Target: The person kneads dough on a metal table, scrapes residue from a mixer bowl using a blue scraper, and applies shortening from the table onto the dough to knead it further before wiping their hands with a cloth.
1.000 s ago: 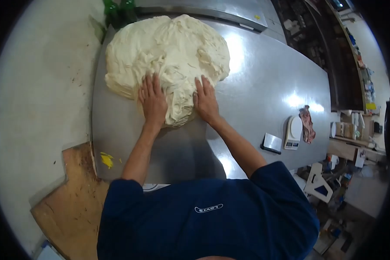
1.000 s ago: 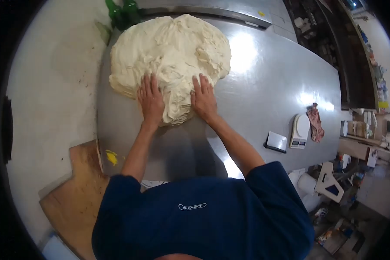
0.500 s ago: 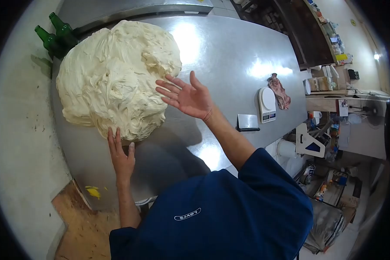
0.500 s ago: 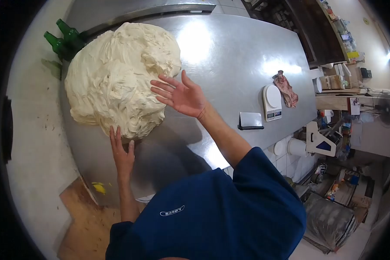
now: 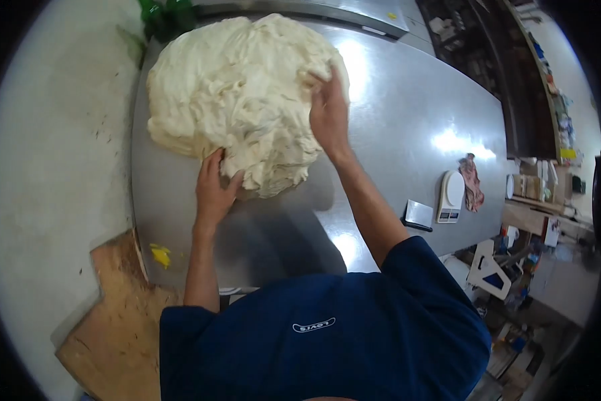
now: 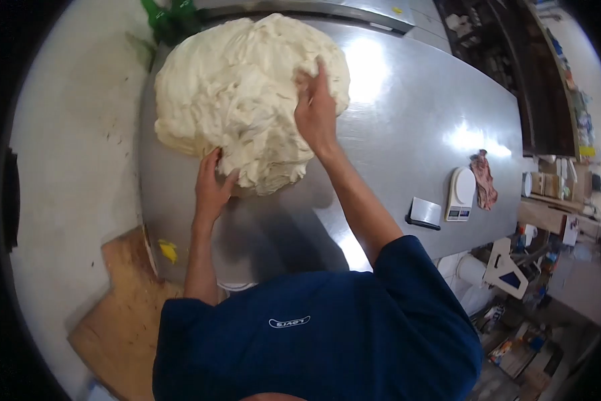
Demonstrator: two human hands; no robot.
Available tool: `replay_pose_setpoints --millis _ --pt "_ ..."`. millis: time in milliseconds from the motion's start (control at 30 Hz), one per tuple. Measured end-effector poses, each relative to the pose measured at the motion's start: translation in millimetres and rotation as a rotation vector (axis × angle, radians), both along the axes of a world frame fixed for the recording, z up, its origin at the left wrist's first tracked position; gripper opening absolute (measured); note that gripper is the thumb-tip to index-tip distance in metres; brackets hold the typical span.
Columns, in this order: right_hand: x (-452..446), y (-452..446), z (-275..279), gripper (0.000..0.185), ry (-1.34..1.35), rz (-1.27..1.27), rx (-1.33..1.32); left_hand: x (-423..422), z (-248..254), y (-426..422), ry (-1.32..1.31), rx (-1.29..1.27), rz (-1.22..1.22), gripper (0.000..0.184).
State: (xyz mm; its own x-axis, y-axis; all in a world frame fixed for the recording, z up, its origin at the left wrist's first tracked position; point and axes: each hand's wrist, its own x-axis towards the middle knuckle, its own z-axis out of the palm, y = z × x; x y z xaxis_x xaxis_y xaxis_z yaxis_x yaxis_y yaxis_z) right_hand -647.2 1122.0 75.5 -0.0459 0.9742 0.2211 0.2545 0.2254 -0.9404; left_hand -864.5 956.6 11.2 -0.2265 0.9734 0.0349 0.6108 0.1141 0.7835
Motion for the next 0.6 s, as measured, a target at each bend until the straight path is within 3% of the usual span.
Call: replay_pose_setpoints --millis 33,100,133,167,200,267,300,400,433,467,500,600 --pt "-10 11 -4 0.053 0.054 -0.057 0.096 0 -2 -2 0.022 0.0 0.002 0.055" --pt "-27 20 -67 0.052 -0.693 0.117 0.455 -2 -6 -5 0.064 0.006 -0.001 0.055" --pt "-32 22 -100 0.052 -1.066 0.202 0.64 -12 -6 -6 -0.189 -0.066 0.027 0.053" --pt "-31 31 -116 0.047 -1.134 0.271 0.627 -26 -6 -6 -0.443 -0.134 0.052 0.052" --pt "-27 34 -87 0.046 -1.237 0.43 0.462 -37 -4 -5 -0.7 -0.196 0.078 0.05" --pt "-24 40 14 0.043 -1.424 0.743 0.113 -55 15 -4 -0.505 -0.083 0.246 0.047" --pt "-20 32 29 0.04 -1.247 0.617 0.209 -63 27 0 -0.405 -0.024 0.322 0.046" --pt "-25 -15 8 0.041 -0.346 0.005 0.521 -52 64 26 -0.213 0.397 0.504 0.045" --pt "-21 -25 -37 0.042 -0.458 -0.044 0.646 -43 63 37 -0.165 0.463 0.5 0.047" --pt "-21 -53 -64 0.05 -0.675 0.18 0.374 -33 58 52 -0.118 0.53 0.488 0.049" --pt "-10 -78 -105 0.05 -0.772 0.223 0.415 -26 50 65 -0.075 0.599 0.469 0.051" --pt "6 -84 -76 0.05 -0.644 0.346 0.179 1 -32 92 0.273 0.237 0.207 0.059"
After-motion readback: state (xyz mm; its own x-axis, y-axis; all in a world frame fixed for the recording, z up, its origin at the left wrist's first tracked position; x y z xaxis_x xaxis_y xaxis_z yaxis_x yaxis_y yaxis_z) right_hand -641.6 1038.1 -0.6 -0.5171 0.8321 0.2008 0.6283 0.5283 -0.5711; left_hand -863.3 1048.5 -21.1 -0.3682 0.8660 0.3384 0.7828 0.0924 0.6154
